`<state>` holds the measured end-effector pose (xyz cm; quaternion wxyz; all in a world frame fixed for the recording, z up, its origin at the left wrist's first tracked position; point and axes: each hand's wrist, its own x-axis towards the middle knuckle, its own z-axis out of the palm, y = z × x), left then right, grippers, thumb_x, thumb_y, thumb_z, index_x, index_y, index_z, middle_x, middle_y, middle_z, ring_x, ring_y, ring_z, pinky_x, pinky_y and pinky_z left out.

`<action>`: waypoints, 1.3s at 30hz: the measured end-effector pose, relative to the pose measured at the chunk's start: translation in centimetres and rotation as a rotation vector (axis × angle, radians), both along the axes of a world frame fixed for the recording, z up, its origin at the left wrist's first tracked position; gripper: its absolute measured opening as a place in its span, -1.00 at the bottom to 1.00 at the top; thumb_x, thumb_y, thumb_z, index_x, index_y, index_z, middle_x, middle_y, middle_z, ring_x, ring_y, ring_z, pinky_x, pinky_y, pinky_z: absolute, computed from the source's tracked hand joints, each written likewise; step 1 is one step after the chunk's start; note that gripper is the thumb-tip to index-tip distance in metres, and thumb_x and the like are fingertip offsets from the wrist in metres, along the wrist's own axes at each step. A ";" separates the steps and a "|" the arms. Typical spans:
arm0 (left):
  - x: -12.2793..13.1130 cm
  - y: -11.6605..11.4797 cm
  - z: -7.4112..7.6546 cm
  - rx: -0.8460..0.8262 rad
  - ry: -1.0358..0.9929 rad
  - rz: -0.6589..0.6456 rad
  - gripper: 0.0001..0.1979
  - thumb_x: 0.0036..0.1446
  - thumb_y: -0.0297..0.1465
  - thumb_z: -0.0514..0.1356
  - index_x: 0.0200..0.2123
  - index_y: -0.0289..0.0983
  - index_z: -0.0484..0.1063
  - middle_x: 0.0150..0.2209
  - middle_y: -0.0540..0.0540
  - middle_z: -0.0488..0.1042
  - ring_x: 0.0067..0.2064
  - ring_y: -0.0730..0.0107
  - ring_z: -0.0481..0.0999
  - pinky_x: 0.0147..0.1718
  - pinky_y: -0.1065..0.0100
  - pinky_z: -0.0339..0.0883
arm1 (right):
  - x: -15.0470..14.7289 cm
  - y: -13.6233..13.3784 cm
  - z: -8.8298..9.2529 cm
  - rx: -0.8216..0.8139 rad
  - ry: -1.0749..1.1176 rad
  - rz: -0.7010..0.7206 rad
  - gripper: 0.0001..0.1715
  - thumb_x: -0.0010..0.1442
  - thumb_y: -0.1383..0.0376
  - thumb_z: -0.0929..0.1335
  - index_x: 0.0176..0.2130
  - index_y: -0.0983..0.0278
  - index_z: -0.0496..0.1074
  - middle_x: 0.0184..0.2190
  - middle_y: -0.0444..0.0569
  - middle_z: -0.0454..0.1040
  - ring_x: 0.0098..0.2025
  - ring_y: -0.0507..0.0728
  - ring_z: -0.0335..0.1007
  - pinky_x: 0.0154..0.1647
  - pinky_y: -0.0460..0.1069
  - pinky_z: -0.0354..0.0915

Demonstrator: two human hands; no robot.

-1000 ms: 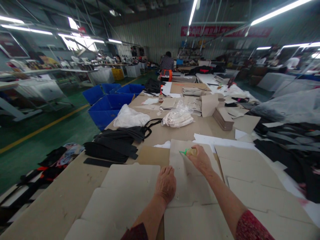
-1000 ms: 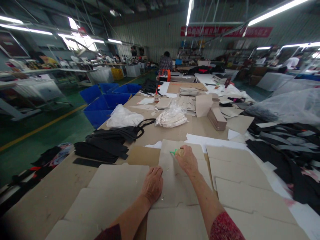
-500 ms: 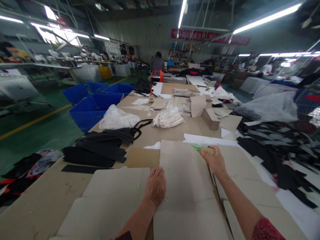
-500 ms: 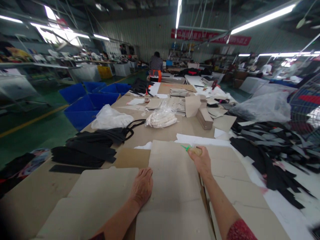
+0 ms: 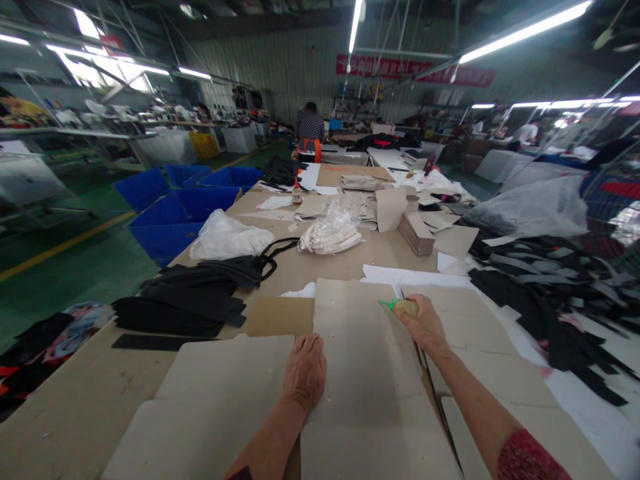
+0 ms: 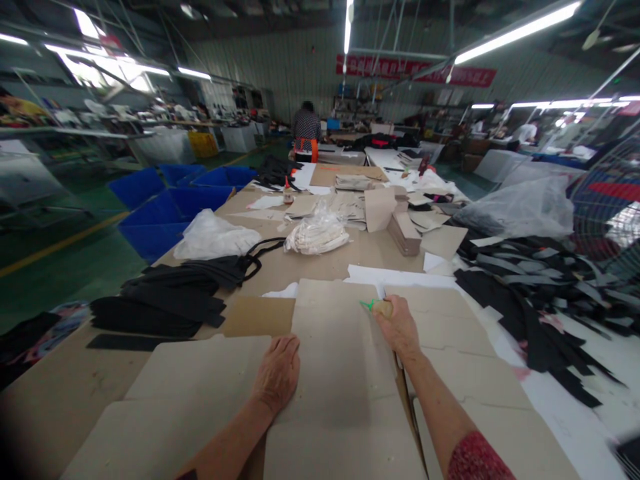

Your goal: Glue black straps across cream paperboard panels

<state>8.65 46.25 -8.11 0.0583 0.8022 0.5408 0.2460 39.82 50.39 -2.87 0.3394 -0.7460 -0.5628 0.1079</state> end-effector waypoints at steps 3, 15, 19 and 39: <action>0.1 0.0 0.0 0.013 0.009 0.004 -0.73 0.20 -0.57 0.02 -0.07 -0.31 0.40 -0.04 -0.17 0.43 0.02 0.22 0.33 0.14 0.17 0.27 | 0.2 0.3 0.8 -0.019 -0.007 0.003 -0.56 0.02 0.11 0.39 -0.10 0.19 0.35 -0.13 -0.03 0.34 -0.17 0.16 0.33 -0.13 0.05 0.25; 0.0 0.4 -0.4 0.135 0.045 -0.015 -0.77 0.20 -0.53 0.04 -0.11 -0.29 0.40 -0.09 -0.15 0.47 -0.03 0.22 0.39 0.08 0.19 0.34 | -0.6 -0.7 1.5 0.045 0.415 -0.075 -0.53 -0.23 0.11 0.49 -0.28 0.17 0.38 -0.32 -0.12 0.36 -0.30 0.13 0.30 -0.27 0.03 0.26; 0.0 0.9 -0.7 0.182 0.074 -0.015 -0.78 0.20 -0.51 0.03 -0.14 -0.27 0.41 -0.12 -0.15 0.49 -0.05 0.21 0.41 0.06 0.19 0.34 | -2.0 -1.7 1.9 0.106 0.751 -0.137 -0.46 -0.11 -0.01 0.42 -0.17 0.15 0.26 -0.33 -0.13 0.41 -0.38 0.12 0.38 -0.46 0.00 0.33; 4.7 -1.8 5.9 0.052 0.268 -0.073 -0.62 0.14 -0.28 0.06 -0.13 -0.46 0.42 -0.05 -0.37 0.38 0.01 -0.10 0.30 -0.02 -0.16 0.24 | 5.2 -55.1 8.1 0.184 0.974 -0.994 -0.37 -0.21 0.12 0.58 -0.15 0.17 0.38 -0.22 -0.11 0.47 -0.36 0.11 0.42 -0.53 -0.06 0.37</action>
